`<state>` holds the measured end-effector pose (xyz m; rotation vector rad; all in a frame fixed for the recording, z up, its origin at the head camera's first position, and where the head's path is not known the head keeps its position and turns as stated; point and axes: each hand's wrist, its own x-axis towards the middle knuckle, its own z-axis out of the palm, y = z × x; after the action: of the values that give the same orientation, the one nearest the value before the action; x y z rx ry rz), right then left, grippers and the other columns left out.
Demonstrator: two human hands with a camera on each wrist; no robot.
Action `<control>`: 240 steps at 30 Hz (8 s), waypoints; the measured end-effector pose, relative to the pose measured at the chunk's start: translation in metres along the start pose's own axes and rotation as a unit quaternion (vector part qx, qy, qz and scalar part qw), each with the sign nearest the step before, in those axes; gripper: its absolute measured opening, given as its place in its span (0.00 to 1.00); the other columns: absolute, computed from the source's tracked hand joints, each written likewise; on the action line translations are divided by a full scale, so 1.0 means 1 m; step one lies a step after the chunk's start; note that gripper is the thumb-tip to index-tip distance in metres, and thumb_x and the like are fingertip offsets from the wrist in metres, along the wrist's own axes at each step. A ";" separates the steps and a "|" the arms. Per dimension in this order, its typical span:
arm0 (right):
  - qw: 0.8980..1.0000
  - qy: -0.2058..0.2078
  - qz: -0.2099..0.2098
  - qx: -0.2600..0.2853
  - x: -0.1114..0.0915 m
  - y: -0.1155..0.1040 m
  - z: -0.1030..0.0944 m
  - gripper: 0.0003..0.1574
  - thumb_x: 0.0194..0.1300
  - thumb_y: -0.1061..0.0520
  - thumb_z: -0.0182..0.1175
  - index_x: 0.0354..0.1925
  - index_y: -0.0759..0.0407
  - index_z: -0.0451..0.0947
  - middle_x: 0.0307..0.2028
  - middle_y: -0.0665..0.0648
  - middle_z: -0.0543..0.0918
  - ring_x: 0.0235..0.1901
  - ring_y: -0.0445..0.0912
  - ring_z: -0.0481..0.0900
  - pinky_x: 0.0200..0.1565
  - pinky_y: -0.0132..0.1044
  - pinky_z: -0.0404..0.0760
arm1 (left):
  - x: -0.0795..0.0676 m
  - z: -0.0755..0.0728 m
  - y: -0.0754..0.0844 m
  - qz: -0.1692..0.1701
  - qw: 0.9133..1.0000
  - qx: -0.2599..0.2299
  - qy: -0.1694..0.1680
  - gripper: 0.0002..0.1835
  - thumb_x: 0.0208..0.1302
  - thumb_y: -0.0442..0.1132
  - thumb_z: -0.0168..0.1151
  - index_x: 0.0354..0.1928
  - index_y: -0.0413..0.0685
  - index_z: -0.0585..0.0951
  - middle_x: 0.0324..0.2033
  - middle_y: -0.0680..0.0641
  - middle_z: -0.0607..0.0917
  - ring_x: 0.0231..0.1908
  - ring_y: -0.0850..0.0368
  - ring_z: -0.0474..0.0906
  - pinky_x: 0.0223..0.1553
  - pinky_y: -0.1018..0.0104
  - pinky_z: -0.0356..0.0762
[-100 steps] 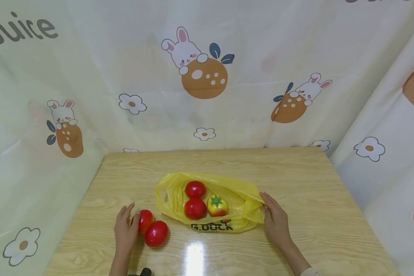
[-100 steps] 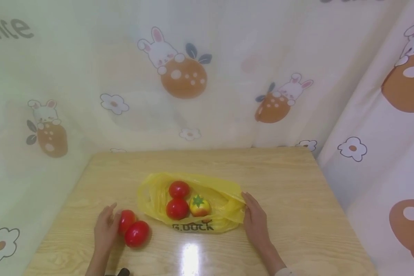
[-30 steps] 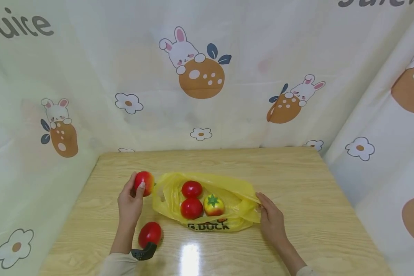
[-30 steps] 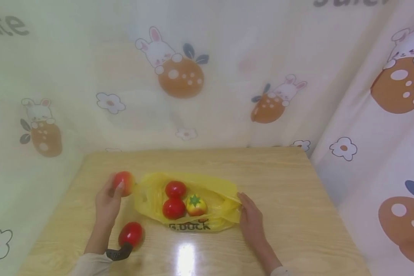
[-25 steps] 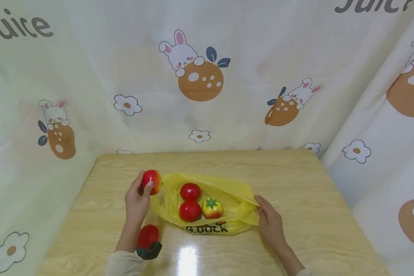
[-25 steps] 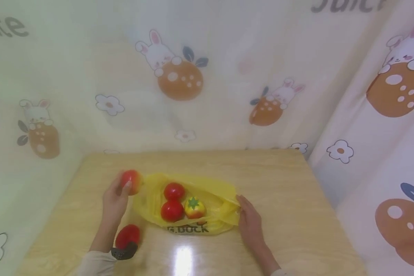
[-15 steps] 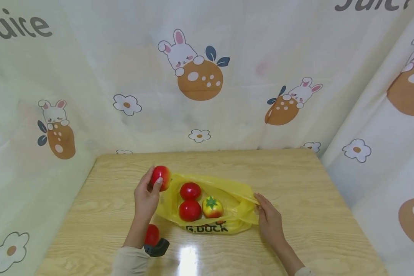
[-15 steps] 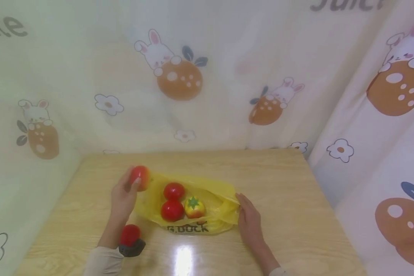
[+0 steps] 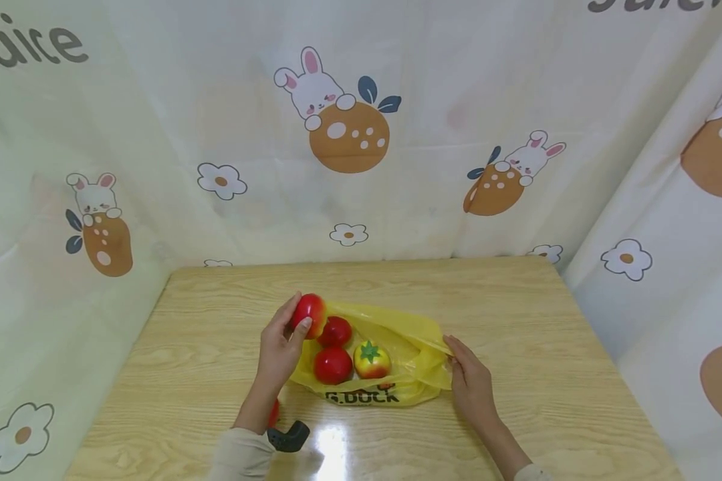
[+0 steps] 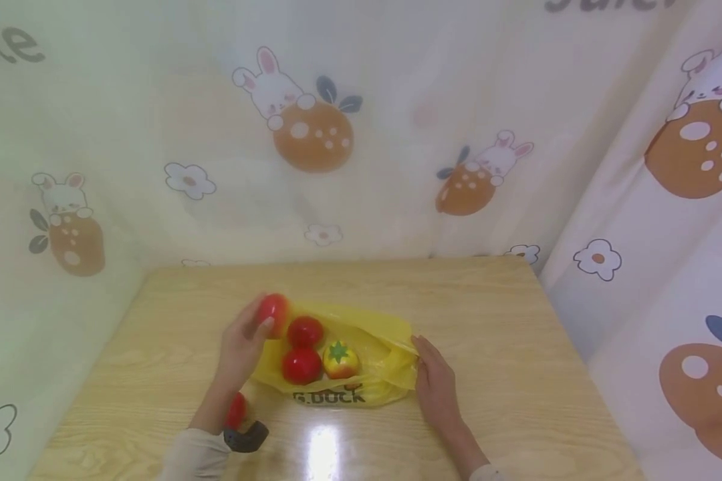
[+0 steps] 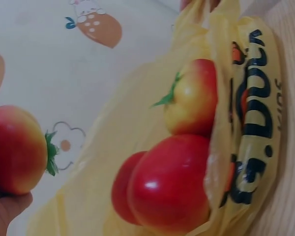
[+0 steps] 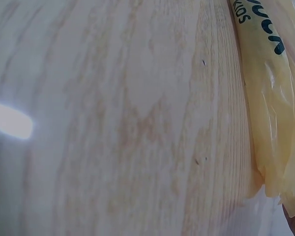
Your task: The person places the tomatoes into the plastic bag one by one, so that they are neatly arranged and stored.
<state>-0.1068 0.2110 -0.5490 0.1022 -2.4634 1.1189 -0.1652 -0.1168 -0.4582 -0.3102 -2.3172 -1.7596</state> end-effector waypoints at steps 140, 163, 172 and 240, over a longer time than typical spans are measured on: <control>0.998 0.005 -0.037 0.059 0.022 -0.025 -0.010 0.27 0.67 0.78 0.46 0.62 0.71 0.72 0.60 0.72 0.76 0.44 0.63 0.84 0.45 0.07 0.67 | -0.131 -0.066 -0.091 0.029 0.953 0.280 0.111 0.34 0.49 0.28 0.74 0.61 0.33 0.75 0.57 0.27 0.75 0.51 0.27 0.77 0.45 0.38 0.79; 0.997 -0.001 -0.006 0.079 0.005 -0.020 -0.004 0.28 0.65 0.80 0.46 0.61 0.72 0.73 0.59 0.71 0.77 0.50 0.62 0.80 0.47 0.10 0.70 | -0.070 -0.050 -0.042 0.072 0.963 0.218 0.141 0.39 0.54 0.27 0.71 0.67 0.25 0.65 0.64 0.24 0.69 0.59 0.27 0.72 0.51 0.49 0.75; 0.997 0.002 -0.003 0.075 0.012 -0.016 -0.004 0.27 0.66 0.78 0.46 0.61 0.71 0.73 0.60 0.71 0.77 0.52 0.54 0.81 0.48 0.11 0.70 | -0.044 -0.019 -0.022 0.088 0.975 0.188 0.083 0.40 0.57 0.30 0.70 0.70 0.32 0.63 0.67 0.30 0.67 0.63 0.31 0.69 0.54 0.46 0.75; 0.997 0.021 -0.029 0.068 0.010 -0.014 -0.008 0.23 0.65 0.78 0.50 0.57 0.72 0.76 0.54 0.71 0.80 0.40 0.61 0.85 0.41 0.09 0.69 | -0.041 0.012 -0.045 0.069 0.973 0.215 0.051 0.22 0.64 0.38 0.65 0.58 0.37 0.74 0.60 0.35 0.70 0.61 0.39 0.63 0.55 0.38 0.74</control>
<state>-0.1093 0.2083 -0.5306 0.1875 -2.3318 1.2490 -0.1395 -0.1184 -0.5153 -0.2875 -2.4541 -1.1410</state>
